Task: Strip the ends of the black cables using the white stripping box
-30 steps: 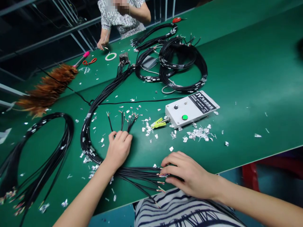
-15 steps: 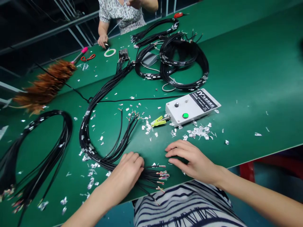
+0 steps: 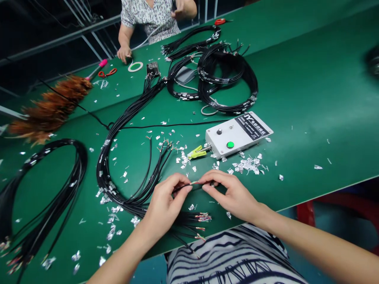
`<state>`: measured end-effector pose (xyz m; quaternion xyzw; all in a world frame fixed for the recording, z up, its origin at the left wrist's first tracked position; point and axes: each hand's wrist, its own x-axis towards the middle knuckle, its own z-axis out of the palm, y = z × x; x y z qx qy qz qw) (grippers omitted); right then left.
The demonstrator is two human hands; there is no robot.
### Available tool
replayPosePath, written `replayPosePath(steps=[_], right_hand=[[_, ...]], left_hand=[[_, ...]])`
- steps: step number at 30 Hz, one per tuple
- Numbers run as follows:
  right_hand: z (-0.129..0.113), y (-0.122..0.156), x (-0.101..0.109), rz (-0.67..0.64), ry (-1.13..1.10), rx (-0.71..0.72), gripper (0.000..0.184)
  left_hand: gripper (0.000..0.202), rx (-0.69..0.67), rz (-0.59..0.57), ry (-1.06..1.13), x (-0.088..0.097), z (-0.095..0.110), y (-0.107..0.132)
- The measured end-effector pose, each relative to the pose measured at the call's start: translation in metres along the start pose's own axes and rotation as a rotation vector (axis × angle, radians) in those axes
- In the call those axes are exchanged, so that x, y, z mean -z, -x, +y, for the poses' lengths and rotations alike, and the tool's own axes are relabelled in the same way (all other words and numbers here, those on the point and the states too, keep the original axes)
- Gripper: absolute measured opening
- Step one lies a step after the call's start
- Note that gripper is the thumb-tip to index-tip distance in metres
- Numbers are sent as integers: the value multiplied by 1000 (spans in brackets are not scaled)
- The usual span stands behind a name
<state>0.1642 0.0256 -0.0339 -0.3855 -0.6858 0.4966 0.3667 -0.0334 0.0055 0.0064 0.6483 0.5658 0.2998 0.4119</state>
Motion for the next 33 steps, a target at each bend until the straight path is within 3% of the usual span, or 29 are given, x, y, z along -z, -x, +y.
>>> replayPosePath(steps=[4,8,16,24,33], right_hand=[[0,-9,-3,46,-102,-85,15],[-1,-17,-7,67,-208,-153,18],[-7,-30,-19,73,-342,-256,25],[-12,-31,-34,132,-634,-377,27],[-15,-30,-39,148,-713,-383,32]], left_hand=[[14,153,96,217,-6,-1,1],[19,196,117,307,-10,-4,3],[21,194,126,304,-12,-5,3],[22,163,179,303,-15,-5,6],[22,159,180,302,-17,-7,5]])
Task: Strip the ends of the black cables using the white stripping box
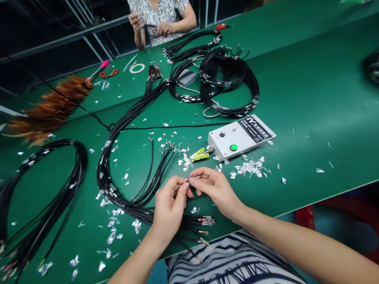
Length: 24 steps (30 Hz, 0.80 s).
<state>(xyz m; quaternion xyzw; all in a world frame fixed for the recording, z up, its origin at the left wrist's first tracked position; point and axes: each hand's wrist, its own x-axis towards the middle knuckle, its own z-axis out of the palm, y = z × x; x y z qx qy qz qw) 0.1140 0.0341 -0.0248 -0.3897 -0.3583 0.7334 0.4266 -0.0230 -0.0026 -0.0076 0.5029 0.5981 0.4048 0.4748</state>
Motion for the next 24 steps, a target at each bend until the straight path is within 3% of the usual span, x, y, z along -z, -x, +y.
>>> replayPosePath(steps=[7,13,20,24], right_hand=[[3,-2,-6,80,25,41,34],[5,0,-1,48,105,65,32],[3,-4,5,-7,159,74,26],[3,-3,7,-26,143,39,29]], left_hand=[[22,11,40,13,-1,-5,3],[22,14,65,32,-2,-7,3],[12,-52,35,-72,-1,-12,3],[24,-175,11,-130,-1,-10,0]])
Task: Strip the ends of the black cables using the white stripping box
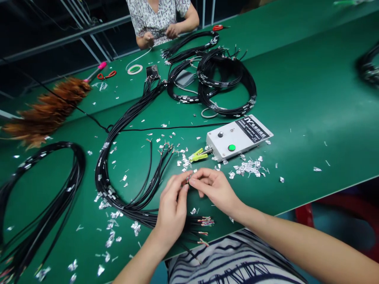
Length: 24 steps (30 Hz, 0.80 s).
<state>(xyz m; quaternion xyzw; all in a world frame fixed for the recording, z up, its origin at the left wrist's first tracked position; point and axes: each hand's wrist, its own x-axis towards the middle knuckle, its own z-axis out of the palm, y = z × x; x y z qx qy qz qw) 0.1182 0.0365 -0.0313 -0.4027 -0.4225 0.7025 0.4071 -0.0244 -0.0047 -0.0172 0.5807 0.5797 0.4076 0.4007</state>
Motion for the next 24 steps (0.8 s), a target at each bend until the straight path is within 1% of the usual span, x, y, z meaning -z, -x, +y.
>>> replayPosePath(steps=[2,3,5,7,9,10,13,15,17,20,21,24], right_hand=[[0,1,1,18,13,-10,30],[1,1,1,21,16,-15,31],[2,1,1,13,22,-16,30],[4,2,1,-5,58,-4,29],[5,2,2,-11,143,37,25],[6,3,5,-3,209,75,23],[0,4,16,7,486,265,19],[-7,5,26,-44,712,438,19],[-16,4,34,-86,974,611,16],[-24,-1,35,-104,1352,821,16],[-25,-3,34,-116,1430,876,15],[-26,-10,33,-158,1521,972,30]], left_hand=[[20,-45,-3,36,0,3,-3],[16,-43,4,73,0,4,-5],[9,3,47,163,-2,4,-8],[6,71,114,246,-5,2,-9],[9,116,162,270,-8,-1,-9],[9,103,174,239,-9,-1,-8],[12,-56,155,22,-9,-2,-8],[15,-125,118,-81,-8,-2,-8],[16,-91,75,-86,-6,-2,-11],[17,-5,22,-34,-4,-2,-16],[17,9,2,-25,-4,-2,-18],[17,17,-40,-40,-3,-2,-23]])
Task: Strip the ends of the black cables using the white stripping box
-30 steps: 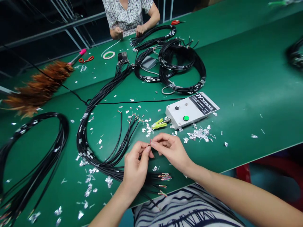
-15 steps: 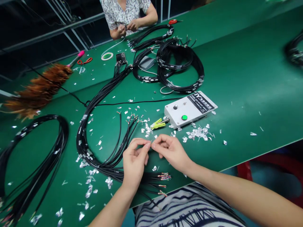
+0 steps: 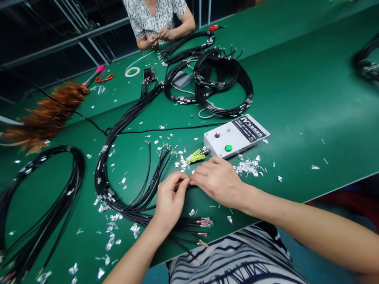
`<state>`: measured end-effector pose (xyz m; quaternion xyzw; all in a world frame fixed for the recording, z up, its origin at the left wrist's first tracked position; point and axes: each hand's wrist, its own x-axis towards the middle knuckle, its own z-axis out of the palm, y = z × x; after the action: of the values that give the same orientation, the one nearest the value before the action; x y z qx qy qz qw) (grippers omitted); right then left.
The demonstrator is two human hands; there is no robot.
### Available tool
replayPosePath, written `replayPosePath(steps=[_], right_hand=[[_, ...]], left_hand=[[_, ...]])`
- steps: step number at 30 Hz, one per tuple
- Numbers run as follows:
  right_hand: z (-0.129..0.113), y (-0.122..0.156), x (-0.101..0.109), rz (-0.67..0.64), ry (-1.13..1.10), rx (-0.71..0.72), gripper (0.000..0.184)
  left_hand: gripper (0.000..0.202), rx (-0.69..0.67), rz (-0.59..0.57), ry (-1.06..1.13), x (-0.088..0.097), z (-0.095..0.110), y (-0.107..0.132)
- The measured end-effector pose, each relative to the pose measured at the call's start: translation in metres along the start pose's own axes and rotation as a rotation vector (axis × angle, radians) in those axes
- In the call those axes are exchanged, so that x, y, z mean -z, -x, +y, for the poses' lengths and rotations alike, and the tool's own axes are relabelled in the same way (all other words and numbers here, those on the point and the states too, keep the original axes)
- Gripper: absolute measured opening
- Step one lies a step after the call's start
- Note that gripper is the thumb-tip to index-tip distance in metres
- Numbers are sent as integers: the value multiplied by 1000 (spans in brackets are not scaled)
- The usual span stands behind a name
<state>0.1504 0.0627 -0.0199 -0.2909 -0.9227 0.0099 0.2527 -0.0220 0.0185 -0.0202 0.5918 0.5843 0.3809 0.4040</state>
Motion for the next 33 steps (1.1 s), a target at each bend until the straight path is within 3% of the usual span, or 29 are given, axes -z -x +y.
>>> replayPosePath(steps=[3,6,11,14,23,33], right_hand=[[11,-3,3,-8,48,-16,31],[27,-10,9,-47,146,-80,14],[46,-30,7,-255,237,-78,3],[49,-37,2,-328,253,-74,10],[52,-37,0,-269,216,-32,15],[49,-39,2,-320,253,-65,11]], left_hand=[[17,5,25,-26,0,-2,-7],[18,58,59,35,0,-7,-17],[17,101,83,87,1,-14,-32],[17,105,91,79,1,-15,-37],[15,102,122,39,-6,-19,-48],[15,95,110,16,-9,-18,-50]])
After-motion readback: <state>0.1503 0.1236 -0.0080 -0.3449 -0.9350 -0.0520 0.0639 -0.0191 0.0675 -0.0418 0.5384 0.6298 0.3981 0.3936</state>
